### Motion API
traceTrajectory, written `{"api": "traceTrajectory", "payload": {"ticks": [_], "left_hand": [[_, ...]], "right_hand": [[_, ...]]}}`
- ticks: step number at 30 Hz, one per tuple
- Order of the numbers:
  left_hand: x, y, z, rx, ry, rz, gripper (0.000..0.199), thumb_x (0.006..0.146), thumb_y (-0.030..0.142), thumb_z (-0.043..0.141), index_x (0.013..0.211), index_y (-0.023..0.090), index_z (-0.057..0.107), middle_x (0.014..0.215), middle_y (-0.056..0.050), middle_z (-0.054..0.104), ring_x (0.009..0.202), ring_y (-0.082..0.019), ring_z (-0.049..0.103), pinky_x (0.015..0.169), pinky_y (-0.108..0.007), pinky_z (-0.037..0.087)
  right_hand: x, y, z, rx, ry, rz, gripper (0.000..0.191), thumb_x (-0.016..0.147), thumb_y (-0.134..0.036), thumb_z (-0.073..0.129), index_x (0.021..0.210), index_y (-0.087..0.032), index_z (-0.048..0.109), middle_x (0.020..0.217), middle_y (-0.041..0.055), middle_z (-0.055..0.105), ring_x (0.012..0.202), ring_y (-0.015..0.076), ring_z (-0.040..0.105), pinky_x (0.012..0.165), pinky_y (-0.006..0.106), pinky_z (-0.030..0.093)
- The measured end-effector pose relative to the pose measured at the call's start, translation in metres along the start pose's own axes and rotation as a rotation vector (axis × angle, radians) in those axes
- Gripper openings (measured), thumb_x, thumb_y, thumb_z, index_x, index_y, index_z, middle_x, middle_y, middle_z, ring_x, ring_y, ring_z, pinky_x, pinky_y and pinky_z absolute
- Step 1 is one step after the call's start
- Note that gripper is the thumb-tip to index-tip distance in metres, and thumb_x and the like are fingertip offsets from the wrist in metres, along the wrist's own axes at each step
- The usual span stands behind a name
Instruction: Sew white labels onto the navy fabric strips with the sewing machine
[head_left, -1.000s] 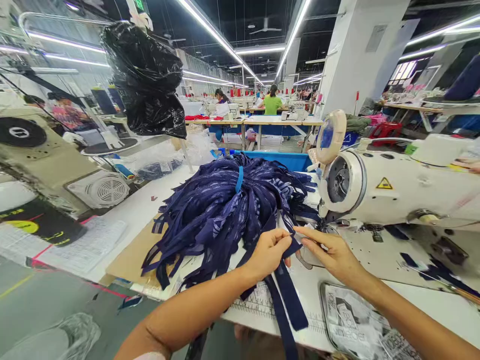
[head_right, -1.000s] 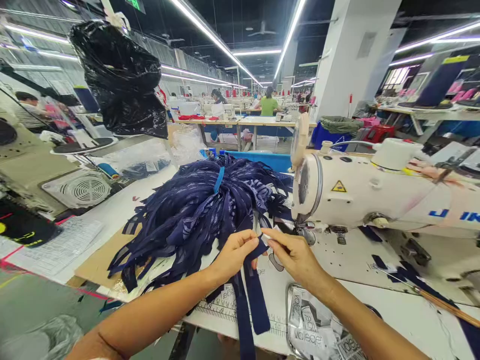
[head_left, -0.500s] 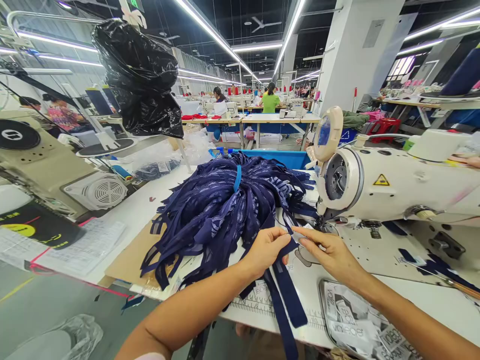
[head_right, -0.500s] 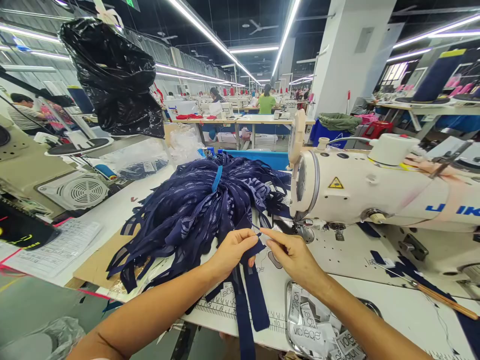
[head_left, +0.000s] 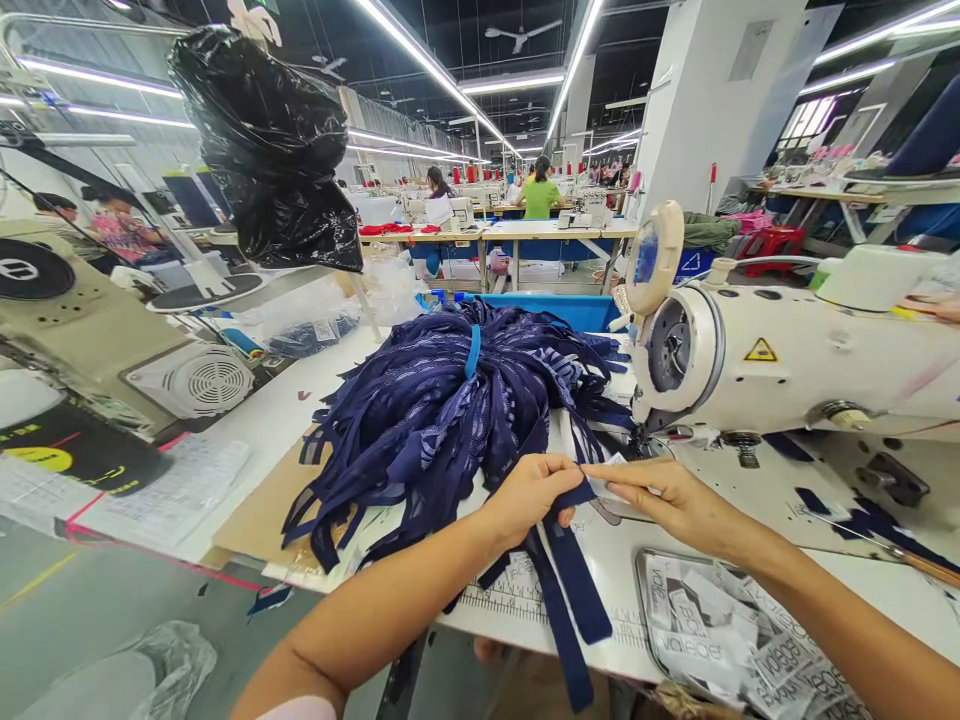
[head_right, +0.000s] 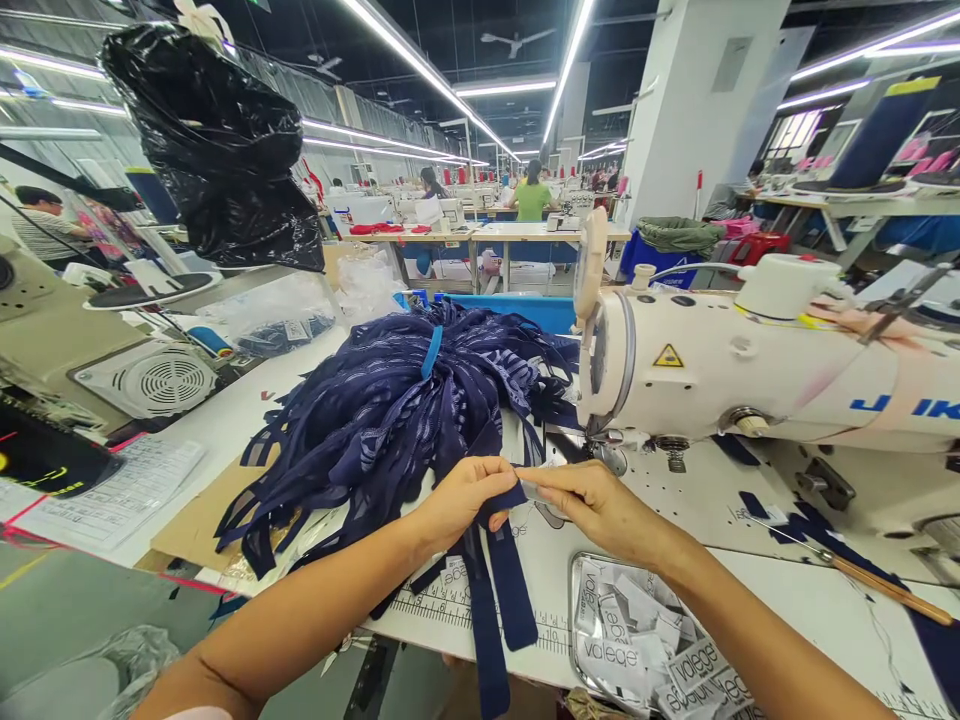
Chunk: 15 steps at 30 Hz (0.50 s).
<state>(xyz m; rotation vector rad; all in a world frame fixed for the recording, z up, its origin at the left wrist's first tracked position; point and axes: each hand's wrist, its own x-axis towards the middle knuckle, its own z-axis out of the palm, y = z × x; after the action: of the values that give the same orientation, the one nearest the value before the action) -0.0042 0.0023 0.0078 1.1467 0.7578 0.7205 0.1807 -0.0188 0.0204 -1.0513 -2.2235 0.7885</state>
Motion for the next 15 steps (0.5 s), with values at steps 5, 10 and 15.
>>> {"api": "traceTrajectory", "payload": {"ticks": [5, 10, 15], "left_hand": [[0.003, -0.005, -0.003, -0.039, -0.043, -0.084, 0.026, 0.060, 0.036, 0.062, 0.058, 0.014, 0.049, 0.040, 0.006, 0.044, 0.031, -0.004, 0.038, 0.039, -0.018, 0.028], [0.002, -0.004, -0.002, 0.005, -0.054, -0.077, 0.029, 0.061, 0.040, 0.061, 0.060, 0.013, 0.050, 0.039, 0.004, 0.048, 0.032, -0.006, 0.041, 0.040, -0.018, 0.029], [-0.004, -0.008, 0.006, -0.010, 0.044, -0.069, 0.036, 0.055, 0.046, 0.064, 0.062, 0.013, 0.050, 0.048, 0.002, 0.054, 0.041, -0.009, 0.051, 0.043, -0.019, 0.030]], "right_hand": [[0.000, 0.005, -0.003, -0.080, -0.075, -0.116, 0.036, 0.090, -0.030, 0.035, 0.118, -0.021, 0.055, 0.069, 0.0022, 0.064, 0.061, 0.0121, 0.055, 0.062, 0.025, 0.046], [-0.006, 0.000, -0.001, -0.092, -0.009, -0.023, 0.038, 0.089, -0.034, 0.035, 0.116, -0.022, 0.057, 0.088, 0.0054, 0.069, 0.079, 0.0165, 0.062, 0.075, 0.030, 0.049], [-0.054, 0.051, -0.008, -0.237, 0.321, 0.193, 0.039, 0.077, -0.050, 0.046, 0.102, -0.029, 0.067, 0.099, 0.0048, 0.068, 0.093, 0.0256, 0.062, 0.077, 0.033, 0.053]]}}
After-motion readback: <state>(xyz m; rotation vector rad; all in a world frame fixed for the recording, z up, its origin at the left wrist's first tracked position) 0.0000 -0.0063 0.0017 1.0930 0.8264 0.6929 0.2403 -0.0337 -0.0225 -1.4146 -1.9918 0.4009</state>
